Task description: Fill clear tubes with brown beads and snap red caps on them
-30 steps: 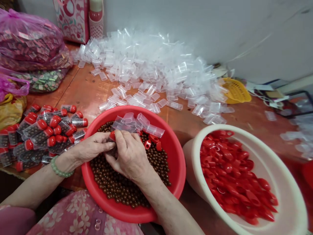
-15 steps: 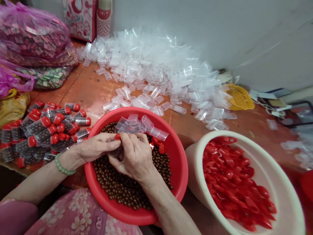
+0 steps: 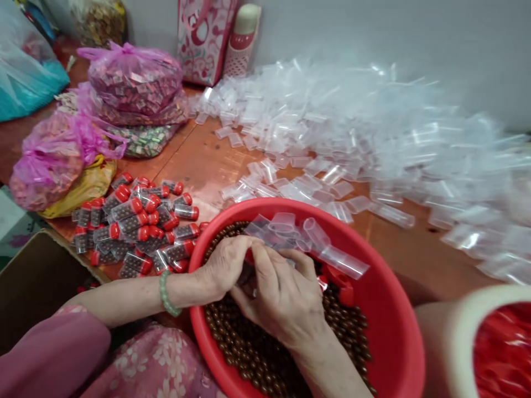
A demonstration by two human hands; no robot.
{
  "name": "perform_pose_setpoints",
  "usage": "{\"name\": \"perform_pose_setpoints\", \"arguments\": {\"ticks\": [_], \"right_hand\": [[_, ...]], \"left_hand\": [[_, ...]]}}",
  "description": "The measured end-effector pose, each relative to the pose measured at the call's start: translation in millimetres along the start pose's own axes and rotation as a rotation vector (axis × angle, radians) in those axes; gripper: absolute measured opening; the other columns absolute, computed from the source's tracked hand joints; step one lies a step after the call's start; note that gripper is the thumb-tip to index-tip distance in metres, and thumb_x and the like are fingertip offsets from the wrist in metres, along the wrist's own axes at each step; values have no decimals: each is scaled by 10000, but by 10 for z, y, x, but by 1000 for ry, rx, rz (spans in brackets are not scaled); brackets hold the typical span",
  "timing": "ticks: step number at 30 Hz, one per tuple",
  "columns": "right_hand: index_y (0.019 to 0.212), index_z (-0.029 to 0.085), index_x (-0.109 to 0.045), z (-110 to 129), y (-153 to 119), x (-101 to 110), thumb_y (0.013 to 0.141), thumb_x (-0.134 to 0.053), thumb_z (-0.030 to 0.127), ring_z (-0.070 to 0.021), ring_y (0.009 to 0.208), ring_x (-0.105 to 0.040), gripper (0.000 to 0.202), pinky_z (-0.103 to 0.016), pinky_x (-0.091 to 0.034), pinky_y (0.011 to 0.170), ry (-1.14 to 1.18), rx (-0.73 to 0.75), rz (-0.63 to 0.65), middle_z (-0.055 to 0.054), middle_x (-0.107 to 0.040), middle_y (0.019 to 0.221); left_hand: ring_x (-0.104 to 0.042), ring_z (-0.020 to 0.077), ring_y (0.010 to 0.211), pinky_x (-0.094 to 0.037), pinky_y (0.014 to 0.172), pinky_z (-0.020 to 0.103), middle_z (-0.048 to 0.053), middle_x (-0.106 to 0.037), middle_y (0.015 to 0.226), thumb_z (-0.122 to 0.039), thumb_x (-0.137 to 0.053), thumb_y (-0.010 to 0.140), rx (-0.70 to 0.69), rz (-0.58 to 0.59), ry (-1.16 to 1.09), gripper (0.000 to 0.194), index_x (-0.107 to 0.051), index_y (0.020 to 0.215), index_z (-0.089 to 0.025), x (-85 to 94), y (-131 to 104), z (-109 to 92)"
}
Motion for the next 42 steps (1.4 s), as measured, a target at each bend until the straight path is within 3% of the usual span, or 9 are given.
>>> {"name": "perform_pose_setpoints", "arguments": {"ticks": [9,12,16,20,25,27,30,34,42], "right_hand": [[1472,124,-284,76,176,143,858,-628,368,-313,1043,-658,746,-418,-515,792,174,-98,83,-201,-668,1188],[1440,148,-355,-141,115,205,872,-628,361,-294,1139,-622,665,-420,-527,878,340,-288,186,-189,-614,1294],[1101,186,-636,-479,-180,258,904,-579,324,-224,820,-694,247,-362,-542,741,412,-653,308,-85,-732,951],[951,202,-653,-449,-349,176,866,-636,350,-198,722,-666,172,-306,-495,655,457,-678,601,-40,-709,834],[1075,201,-626,-287,-358,19,817,-676,230,-210,826,-672,264,-298,-473,719,468,-633,713,-64,-710,945],[1107,195,-609,-289,-367,-31,804,-665,194,-184,747,-647,308,-283,-456,685,537,-697,750,-37,-696,855],[1016,184,-607,-341,-372,-65,804,-648,265,-143,627,-574,230,-260,-430,600,874,-891,684,16,-622,713],[873,180,-586,-393,-350,-64,788,-653,398,-105,580,-529,243,-237,-413,556,1374,-1105,500,38,-592,673],[936,155,-584,-317,-398,-5,760,-717,406,-55,454,-509,334,-179,-422,468,1720,-1189,492,70,-592,591]], "left_hand": [[-598,193,1063,-462,993,296,77,-669,1051,-229,-366,905,-164,-164,134,267,-619,974,-179,235,-266,-471],[-624,169,662,-523,661,284,22,-651,709,-410,-281,962,-88,-127,219,440,-521,1240,-169,479,-345,-601],[-661,199,741,-487,696,297,67,-709,865,-428,-349,949,-217,-359,965,442,-586,1212,-164,912,-377,-661],[-652,253,732,-463,674,337,108,-695,781,-364,-326,963,-251,-396,1634,403,-660,1027,-148,1141,-362,-481],[-646,280,911,-502,807,399,122,-712,955,-354,-427,950,-442,-415,1627,307,-645,1046,-160,1125,-405,-477],[-643,252,978,-508,881,392,100,-707,1045,-317,-482,938,-536,-339,1425,255,-630,1091,-176,976,-421,-562],[-628,210,1039,-510,941,350,94,-685,1107,-271,-562,908,-644,-3,1172,273,-596,1152,-154,603,-411,-644],[-550,251,1148,-496,979,399,142,-602,1231,-138,-521,899,-761,445,1254,349,-534,1246,-108,142,-366,-597],[-628,221,930,-552,748,332,133,-624,1106,-139,-362,967,-795,712,1352,308,-533,1218,-87,-25,-305,-571]]}}
Point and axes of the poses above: each hand's wrist, its own y-axis towards the middle knuckle, its own x-axis out of the back of the hand, z = x × y, the point moved 3 cm from there along y, towards the middle knuckle
